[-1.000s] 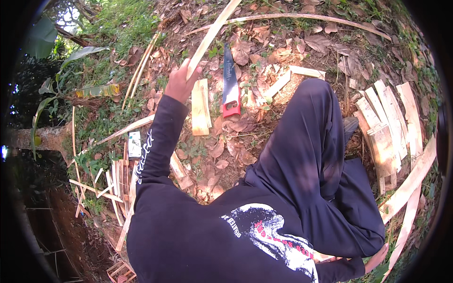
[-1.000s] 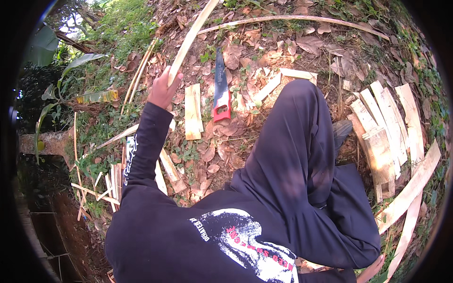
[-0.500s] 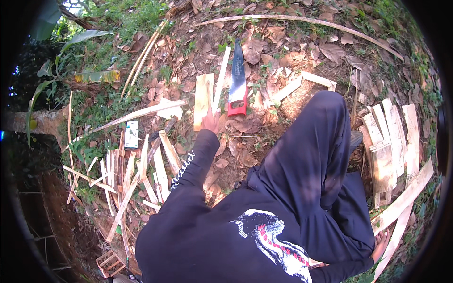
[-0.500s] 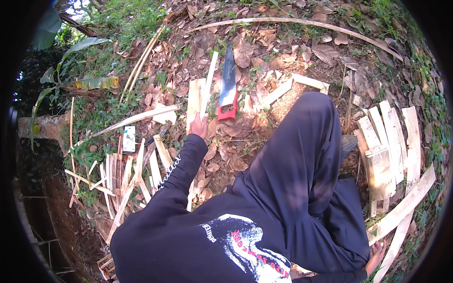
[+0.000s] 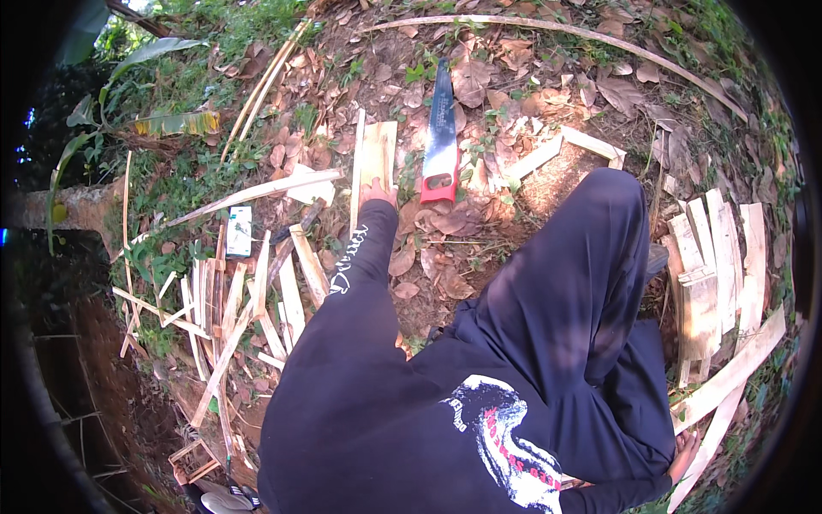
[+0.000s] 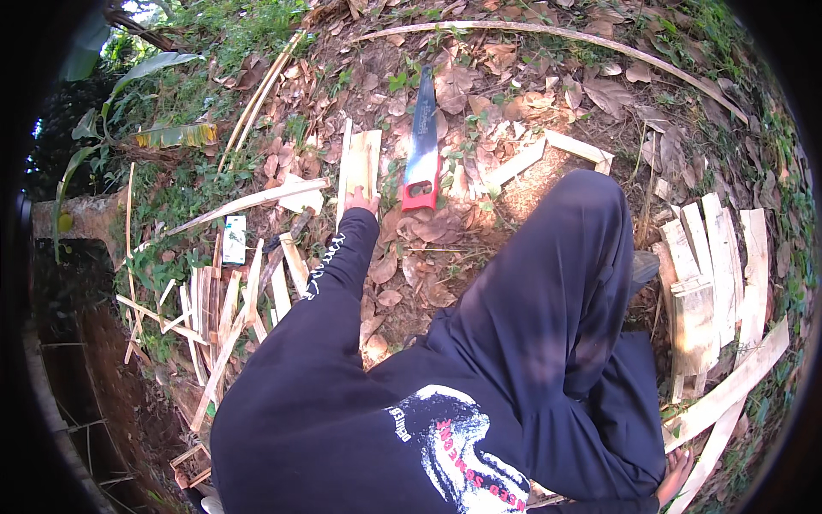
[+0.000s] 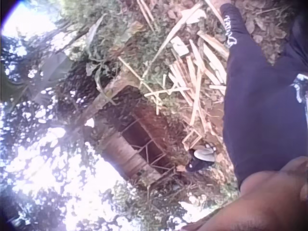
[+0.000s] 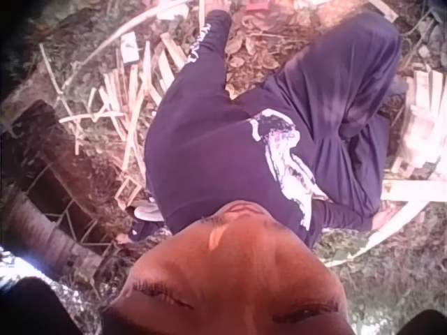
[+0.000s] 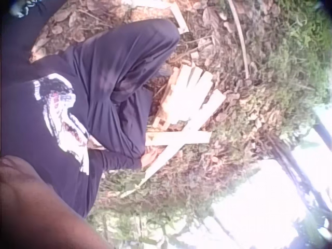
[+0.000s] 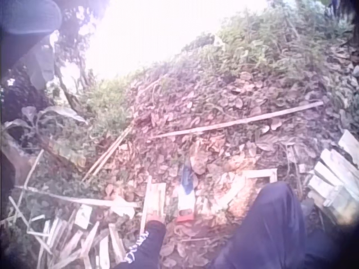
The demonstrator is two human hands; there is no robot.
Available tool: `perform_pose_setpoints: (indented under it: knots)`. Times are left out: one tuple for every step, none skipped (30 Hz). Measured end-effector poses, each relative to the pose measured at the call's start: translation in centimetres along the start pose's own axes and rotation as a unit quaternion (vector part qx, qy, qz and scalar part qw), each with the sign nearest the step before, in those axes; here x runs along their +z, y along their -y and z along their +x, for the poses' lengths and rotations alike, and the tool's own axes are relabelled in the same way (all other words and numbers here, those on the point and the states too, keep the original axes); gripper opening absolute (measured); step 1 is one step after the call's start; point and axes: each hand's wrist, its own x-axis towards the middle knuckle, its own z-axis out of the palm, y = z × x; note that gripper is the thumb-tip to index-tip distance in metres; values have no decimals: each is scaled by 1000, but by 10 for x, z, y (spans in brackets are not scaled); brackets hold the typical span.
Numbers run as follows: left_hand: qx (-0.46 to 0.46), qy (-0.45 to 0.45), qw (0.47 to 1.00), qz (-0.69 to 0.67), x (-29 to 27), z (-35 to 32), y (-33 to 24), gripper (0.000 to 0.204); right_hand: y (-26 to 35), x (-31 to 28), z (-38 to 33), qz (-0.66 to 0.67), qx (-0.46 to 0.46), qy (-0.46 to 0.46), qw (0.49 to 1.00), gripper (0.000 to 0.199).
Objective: The person sits on the ground and splits a piece of wood by hand. They then pick up a hand saw and place it on the ground. The person continues to split the wood into smaller pieces by hand.
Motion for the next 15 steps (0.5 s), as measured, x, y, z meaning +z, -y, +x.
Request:
perform_pose_setpoints:
  knots:
    - [-1,4,1000,8,2,0,1,45,1,0,-2,-3,7,-7,1000,57]
    - [0,9,1000,14,3,-1,-1,43,1,0,-3,-9,5,-6,1000,60]
    - [1,14,1000,18,5,-2,-2,41,1,-2,-3,-6,2,-9,1000,60]
    - [15,26,1000,3,6,-3,-4,37,1,-4,-5,-3,-1,-13,1000,59]
    - [16,23,1000,2,7,1,0,35,2,-2,-4,2,-2,-10,1000,59]
    - [14,18,1000,3,8,3,9,34,3,-1,0,-6,-2,-14,1000,58]
    - [12,13,1000,5,10,5,19,33,3,0,6,-2,-1,-7,1000,58]
    - [42,-48,998,22,11,11,16,29,2,-1,5,3,1,-8,1000,58]
    - [57,-62,996,-15,12,13,15,28,1,-2,4,8,3,-10,1000,57]
    - [70,-77,993,-51,13,13,16,27,-1,-2,3,7,6,-11,1000,57]
    - [82,-92,989,-87,12,12,15,27,0,-1,3,6,8,-12,1000,57]
    - [72,-46,996,-38,11,12,13,31,0,-1,2,4,9,-12,1000,56]
    - [57,-26,998,-28,11,10,10,33,1,-1,2,5,10,-12,1000,56]
    - [41,-5,999,-18,11,7,6,35,2,-1,1,6,10,-11,1000,56]
    - [25,15,1000,-9,11,3,3,37,3,-1,0,7,11,-11,1000,56]
